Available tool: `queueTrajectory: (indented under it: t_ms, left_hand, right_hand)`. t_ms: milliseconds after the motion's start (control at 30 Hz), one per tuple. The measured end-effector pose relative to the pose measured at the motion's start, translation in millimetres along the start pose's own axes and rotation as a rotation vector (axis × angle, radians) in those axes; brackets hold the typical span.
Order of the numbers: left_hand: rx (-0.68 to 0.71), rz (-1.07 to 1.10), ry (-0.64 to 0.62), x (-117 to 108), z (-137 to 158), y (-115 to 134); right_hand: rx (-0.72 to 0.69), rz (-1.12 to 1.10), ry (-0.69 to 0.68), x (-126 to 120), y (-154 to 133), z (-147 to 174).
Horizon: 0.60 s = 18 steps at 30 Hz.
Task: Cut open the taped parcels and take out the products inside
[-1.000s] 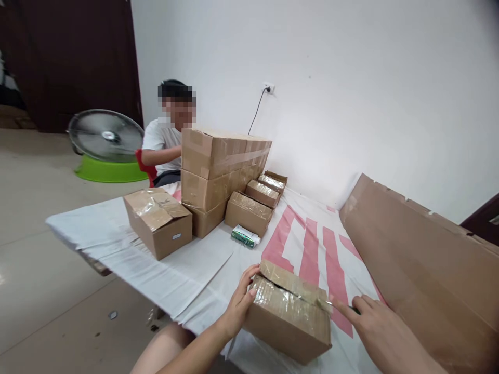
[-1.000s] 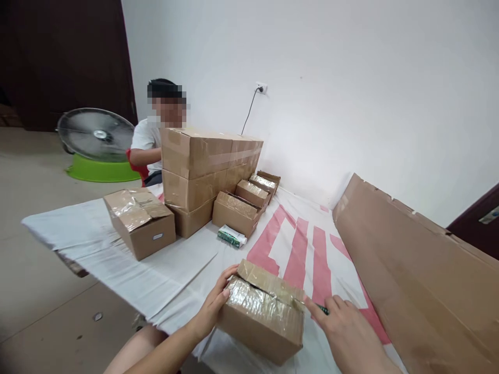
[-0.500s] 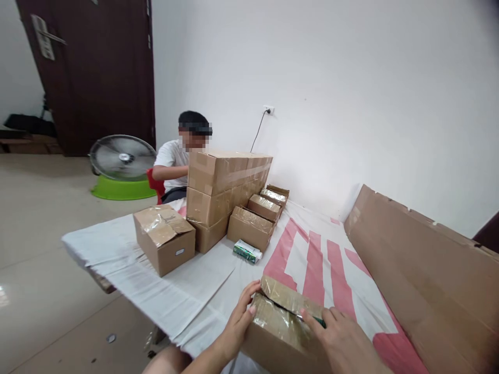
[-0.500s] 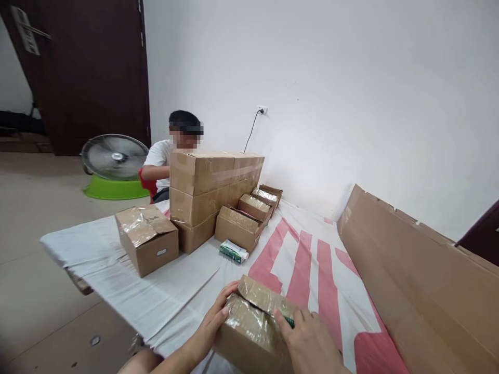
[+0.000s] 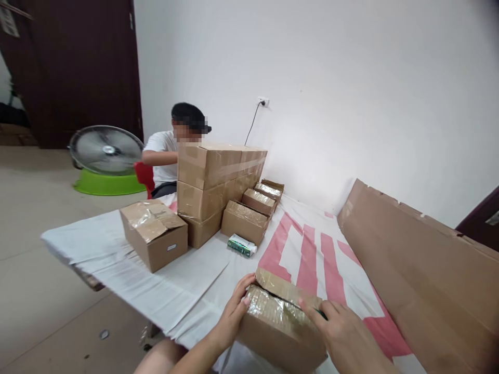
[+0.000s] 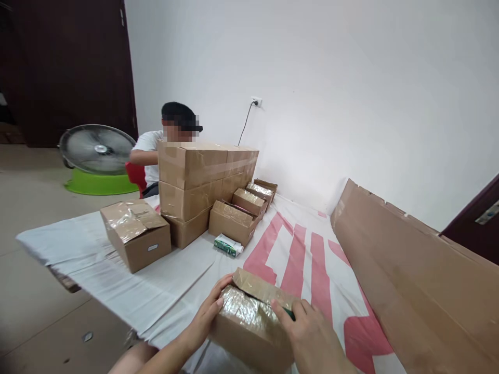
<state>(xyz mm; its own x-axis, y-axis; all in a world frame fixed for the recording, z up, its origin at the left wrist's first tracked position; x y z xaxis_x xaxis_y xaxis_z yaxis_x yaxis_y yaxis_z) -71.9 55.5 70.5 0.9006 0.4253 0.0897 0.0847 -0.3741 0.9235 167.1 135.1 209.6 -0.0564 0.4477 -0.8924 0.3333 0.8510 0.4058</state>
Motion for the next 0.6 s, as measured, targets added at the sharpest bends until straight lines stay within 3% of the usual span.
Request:
queueTrajectory:
  t_ms: [167, 333, 500, 600]
  left_hand:
    - [-0.021, -0.037, -0.049, -2, 1, 8]
    - [-0.011, -0.057, -0.040, -5, 2, -4]
    - [-0.021, -0.040, -0.064, -4, 2, -5]
    - [-0.045, -0.028, -0.054, -1, 1, 3]
  right_hand:
    - [0.073, 0.031, -0.190, 5, -10, -8]
    - [0.110, 0.091, -0.361, 4, 3, 11]
    - [0.151, -0.154, -0.196, -4, 30, 43]
    - [0.282, -0.386, -0.087, 5, 50, 63]
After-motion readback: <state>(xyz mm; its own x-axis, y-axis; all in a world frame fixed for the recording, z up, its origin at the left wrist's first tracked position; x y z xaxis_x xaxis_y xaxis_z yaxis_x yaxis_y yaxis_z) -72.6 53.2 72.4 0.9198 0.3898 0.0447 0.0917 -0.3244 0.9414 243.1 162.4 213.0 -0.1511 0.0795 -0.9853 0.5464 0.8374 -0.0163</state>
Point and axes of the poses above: each hand's wrist, its own z-axis away from the middle knuckle, its own x-axis out of the palm, y = z × x, the point moved 3 cm from there along -z, towards the middle knuckle, and after that the axes turned 1 degree about -x, right-handed, at the moved point
